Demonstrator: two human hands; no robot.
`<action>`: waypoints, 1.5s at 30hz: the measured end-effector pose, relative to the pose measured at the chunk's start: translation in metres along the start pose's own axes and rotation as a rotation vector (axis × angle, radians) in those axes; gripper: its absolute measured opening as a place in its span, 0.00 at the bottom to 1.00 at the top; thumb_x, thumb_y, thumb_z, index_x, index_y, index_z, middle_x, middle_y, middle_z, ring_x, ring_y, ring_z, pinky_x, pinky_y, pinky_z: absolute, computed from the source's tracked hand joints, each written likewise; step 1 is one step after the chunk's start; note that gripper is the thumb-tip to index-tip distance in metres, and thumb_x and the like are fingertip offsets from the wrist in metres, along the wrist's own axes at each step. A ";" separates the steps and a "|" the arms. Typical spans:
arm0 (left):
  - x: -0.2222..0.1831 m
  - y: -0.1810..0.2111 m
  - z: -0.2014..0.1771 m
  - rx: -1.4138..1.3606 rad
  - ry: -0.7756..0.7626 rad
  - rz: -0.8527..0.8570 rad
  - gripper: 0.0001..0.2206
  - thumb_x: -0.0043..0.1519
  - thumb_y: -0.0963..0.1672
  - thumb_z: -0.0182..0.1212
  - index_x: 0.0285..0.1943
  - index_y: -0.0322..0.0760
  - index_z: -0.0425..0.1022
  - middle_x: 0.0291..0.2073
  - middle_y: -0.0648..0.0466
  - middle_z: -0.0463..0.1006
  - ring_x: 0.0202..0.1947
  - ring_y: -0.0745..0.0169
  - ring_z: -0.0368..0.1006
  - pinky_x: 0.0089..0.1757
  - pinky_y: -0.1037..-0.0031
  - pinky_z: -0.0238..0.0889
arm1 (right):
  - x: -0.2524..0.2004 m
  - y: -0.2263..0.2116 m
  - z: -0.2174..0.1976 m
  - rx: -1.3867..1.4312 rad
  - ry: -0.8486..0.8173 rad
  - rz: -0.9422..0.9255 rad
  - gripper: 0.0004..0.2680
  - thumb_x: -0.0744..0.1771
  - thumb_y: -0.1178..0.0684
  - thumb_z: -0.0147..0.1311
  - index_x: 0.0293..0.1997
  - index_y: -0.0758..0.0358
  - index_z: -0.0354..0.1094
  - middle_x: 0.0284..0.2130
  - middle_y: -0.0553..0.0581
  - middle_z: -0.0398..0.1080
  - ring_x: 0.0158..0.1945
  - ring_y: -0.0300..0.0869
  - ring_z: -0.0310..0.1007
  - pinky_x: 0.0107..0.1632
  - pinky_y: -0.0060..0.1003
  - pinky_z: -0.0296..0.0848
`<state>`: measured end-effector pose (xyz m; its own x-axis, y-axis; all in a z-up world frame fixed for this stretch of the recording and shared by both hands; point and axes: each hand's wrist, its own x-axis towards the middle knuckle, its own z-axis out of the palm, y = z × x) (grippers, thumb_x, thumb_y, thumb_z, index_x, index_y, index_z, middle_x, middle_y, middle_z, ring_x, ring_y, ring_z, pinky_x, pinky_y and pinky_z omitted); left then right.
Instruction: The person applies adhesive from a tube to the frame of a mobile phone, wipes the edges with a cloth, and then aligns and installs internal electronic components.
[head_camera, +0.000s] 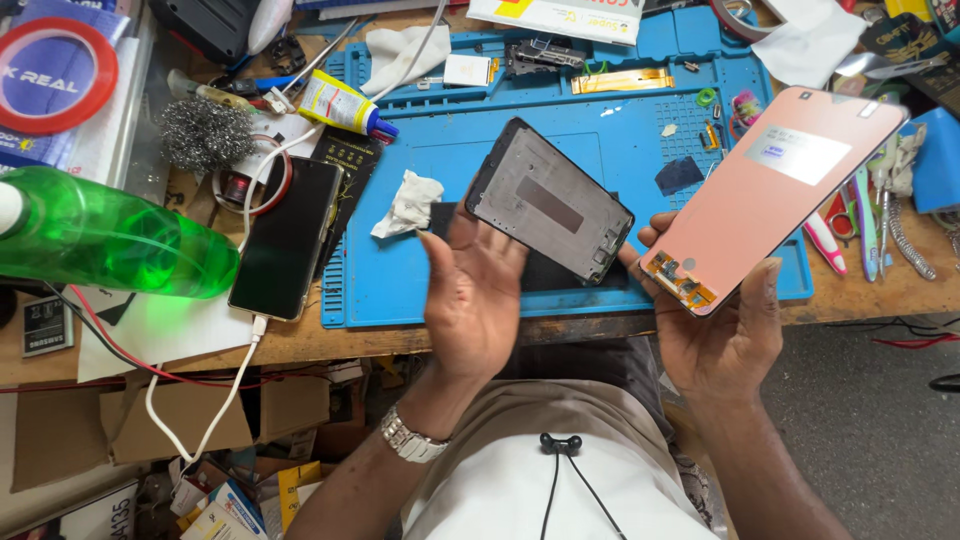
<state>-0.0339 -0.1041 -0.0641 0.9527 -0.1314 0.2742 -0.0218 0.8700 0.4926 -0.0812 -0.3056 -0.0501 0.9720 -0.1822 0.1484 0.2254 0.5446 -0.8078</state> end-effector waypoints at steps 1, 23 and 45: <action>0.000 -0.004 0.003 -0.019 -0.019 -0.020 0.37 0.72 0.60 0.38 0.82 0.34 0.43 0.80 0.45 0.50 0.80 0.52 0.46 0.75 0.58 0.41 | 0.000 0.001 0.002 0.005 -0.011 0.004 0.27 0.72 0.33 0.47 0.72 0.68 0.53 0.61 0.68 0.63 0.67 0.54 0.65 0.72 0.62 0.66; -0.008 -0.013 0.019 -0.160 -0.034 -0.116 0.31 0.75 0.55 0.42 0.84 0.44 0.43 0.77 0.50 0.55 0.76 0.59 0.53 0.73 0.60 0.51 | 0.021 -0.045 0.012 -0.605 -0.242 -0.059 0.29 0.64 0.55 0.69 0.72 0.64 0.55 0.60 0.63 0.70 0.66 0.50 0.71 0.70 0.49 0.72; 0.018 -0.002 0.024 0.241 -0.045 -0.053 0.40 0.61 0.56 0.70 0.77 0.36 0.58 0.53 0.55 0.69 0.56 0.70 0.68 0.59 0.71 0.69 | 0.070 -0.069 0.062 -0.920 -0.473 0.284 0.28 0.59 0.53 0.67 0.66 0.66 0.61 0.53 0.58 0.69 0.59 0.45 0.72 0.60 0.44 0.74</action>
<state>-0.0241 -0.1200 -0.0404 0.9399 -0.1996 0.2770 -0.0492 0.7238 0.6883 -0.0244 -0.3055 0.0512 0.9525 0.2972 -0.0660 0.0427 -0.3453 -0.9375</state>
